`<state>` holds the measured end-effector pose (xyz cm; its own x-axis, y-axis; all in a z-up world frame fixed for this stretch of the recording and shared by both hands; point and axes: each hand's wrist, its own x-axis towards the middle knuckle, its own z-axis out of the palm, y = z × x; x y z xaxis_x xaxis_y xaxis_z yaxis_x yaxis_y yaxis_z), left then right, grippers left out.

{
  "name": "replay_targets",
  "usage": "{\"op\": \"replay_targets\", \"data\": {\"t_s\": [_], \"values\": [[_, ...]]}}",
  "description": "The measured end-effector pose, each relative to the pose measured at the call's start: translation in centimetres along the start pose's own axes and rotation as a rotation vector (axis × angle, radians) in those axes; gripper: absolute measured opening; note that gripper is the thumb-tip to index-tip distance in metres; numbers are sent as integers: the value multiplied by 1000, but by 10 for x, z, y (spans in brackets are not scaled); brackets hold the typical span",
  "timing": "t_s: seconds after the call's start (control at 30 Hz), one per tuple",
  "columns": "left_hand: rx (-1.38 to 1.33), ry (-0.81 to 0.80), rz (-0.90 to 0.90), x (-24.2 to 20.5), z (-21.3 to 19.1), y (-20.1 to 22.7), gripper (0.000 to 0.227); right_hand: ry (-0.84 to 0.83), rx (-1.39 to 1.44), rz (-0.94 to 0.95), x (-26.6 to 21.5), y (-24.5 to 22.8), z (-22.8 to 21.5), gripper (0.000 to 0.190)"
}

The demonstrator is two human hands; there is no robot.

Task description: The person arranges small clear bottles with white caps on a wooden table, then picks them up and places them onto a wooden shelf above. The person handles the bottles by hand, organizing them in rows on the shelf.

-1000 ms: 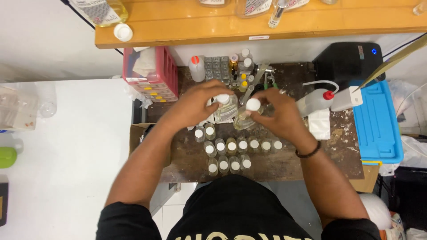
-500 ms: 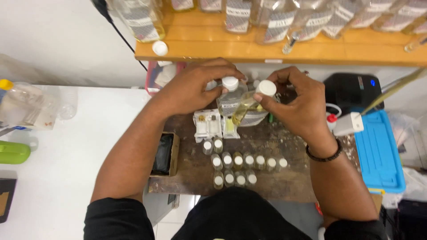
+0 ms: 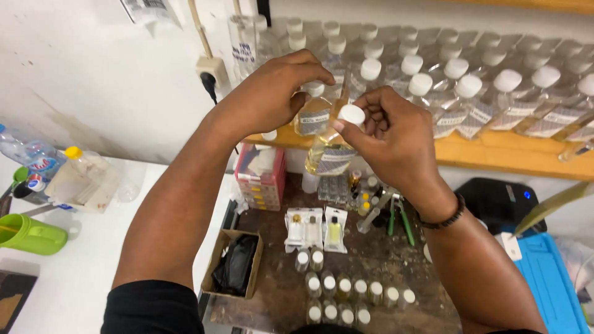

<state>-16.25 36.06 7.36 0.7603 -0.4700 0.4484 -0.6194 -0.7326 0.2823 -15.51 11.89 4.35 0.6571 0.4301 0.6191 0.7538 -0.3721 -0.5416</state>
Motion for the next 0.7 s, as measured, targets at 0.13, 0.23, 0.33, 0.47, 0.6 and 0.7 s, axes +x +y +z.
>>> {"op": "replay_targets", "data": {"t_s": [0.13, 0.23, 0.33, 0.47, 0.6, 0.7], "values": [[260, -100, -167, 15, -1, -15, 50, -15, -195, 16, 34, 11, 13, 36], [380, -169, -208, 24, -2, -19, 57, -35, -292, 38, 56, 25, 25, 34], [489, -220, -214, 33, 3, -24, 38, -42, -380, 23, 73, 44, 42, 29], [658, -153, -81, 44, 22, -64, 34, -65, -486, -29, 86, 52, 57, 33], [865, -48, 35, 49, 28, -89, 10, 38, -690, -228, 92, 71, 75, 33], [896, -57, 26, 50, 28, -97, 10, 81, -790, -271, 95, 76, 82, 32]]}}
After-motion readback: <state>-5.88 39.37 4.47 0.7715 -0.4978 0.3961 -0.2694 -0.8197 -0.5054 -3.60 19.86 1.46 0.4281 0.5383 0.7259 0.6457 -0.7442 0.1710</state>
